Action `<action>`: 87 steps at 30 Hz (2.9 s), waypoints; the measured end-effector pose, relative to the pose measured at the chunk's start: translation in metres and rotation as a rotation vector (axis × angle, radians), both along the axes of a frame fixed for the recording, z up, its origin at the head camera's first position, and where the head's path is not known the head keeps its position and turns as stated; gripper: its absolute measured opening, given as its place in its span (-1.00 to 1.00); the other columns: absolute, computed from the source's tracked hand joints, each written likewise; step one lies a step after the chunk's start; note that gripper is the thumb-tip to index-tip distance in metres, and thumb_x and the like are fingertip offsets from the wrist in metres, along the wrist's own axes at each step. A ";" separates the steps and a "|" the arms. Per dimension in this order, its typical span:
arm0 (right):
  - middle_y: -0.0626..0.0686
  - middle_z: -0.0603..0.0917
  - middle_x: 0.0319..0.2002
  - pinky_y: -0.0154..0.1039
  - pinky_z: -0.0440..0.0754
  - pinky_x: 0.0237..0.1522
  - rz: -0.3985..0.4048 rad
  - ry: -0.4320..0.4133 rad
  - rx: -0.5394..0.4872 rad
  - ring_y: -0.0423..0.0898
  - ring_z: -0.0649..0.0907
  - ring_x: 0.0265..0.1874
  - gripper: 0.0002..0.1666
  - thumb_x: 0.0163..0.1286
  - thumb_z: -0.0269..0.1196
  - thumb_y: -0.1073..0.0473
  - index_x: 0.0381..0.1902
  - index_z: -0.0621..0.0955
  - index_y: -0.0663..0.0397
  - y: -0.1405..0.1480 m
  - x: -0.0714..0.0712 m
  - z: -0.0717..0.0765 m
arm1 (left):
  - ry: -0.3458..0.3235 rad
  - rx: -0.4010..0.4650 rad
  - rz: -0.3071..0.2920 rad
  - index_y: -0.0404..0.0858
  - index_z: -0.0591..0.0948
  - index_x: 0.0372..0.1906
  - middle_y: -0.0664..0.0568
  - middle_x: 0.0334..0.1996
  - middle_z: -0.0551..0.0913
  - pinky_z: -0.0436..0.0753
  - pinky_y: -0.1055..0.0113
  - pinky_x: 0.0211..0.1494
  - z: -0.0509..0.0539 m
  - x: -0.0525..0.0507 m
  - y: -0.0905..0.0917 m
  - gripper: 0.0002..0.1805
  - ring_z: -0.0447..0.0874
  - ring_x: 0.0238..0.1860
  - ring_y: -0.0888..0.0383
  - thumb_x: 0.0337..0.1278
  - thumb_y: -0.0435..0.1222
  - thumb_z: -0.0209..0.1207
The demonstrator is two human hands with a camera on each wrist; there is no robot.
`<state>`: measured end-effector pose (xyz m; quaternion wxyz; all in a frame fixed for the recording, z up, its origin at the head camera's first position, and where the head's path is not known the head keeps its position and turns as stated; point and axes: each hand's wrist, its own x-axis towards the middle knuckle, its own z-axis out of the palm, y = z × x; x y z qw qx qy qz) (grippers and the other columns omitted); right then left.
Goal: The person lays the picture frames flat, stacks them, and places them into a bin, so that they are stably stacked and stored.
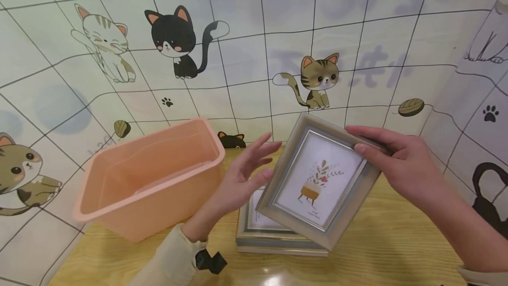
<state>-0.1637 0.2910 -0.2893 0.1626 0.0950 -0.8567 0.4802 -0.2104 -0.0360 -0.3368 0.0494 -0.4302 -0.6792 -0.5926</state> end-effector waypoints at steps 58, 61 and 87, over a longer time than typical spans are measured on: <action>-0.23 0.65 0.11 -0.41 0.67 -0.10 0.177 -0.176 -0.692 -0.30 0.70 -0.10 -0.53 0.47 0.29 0.33 0.30 0.65 -0.04 -0.028 -0.008 -0.046 | -0.390 -0.033 0.229 -0.24 0.61 0.32 -0.20 0.07 0.67 0.71 0.28 -0.18 -0.025 -0.005 -0.017 -0.56 0.70 -0.16 0.12 0.38 -0.40 0.19; -0.28 0.72 0.00 -0.37 0.70 -0.19 0.107 -0.187 -0.513 -0.28 0.74 -0.18 -0.51 0.45 0.34 0.26 0.32 0.63 0.01 -0.031 -0.004 -0.052 | -0.381 0.016 0.359 -0.30 0.72 0.13 -0.18 -0.05 0.72 0.70 0.29 -0.26 -0.026 -0.011 -0.016 -0.67 0.68 -0.27 0.14 0.29 -0.42 0.26; 0.11 0.76 -0.16 -0.21 0.70 -0.43 0.014 -0.383 0.132 -0.11 0.71 -0.30 -0.29 0.30 0.47 0.11 0.26 0.54 0.46 -0.050 0.028 -0.097 | -0.454 -0.065 0.593 -0.23 0.79 -0.14 0.07 -0.04 0.74 0.42 0.02 0.38 -0.062 -0.029 -0.010 -0.83 0.54 0.21 0.06 0.22 -0.44 0.29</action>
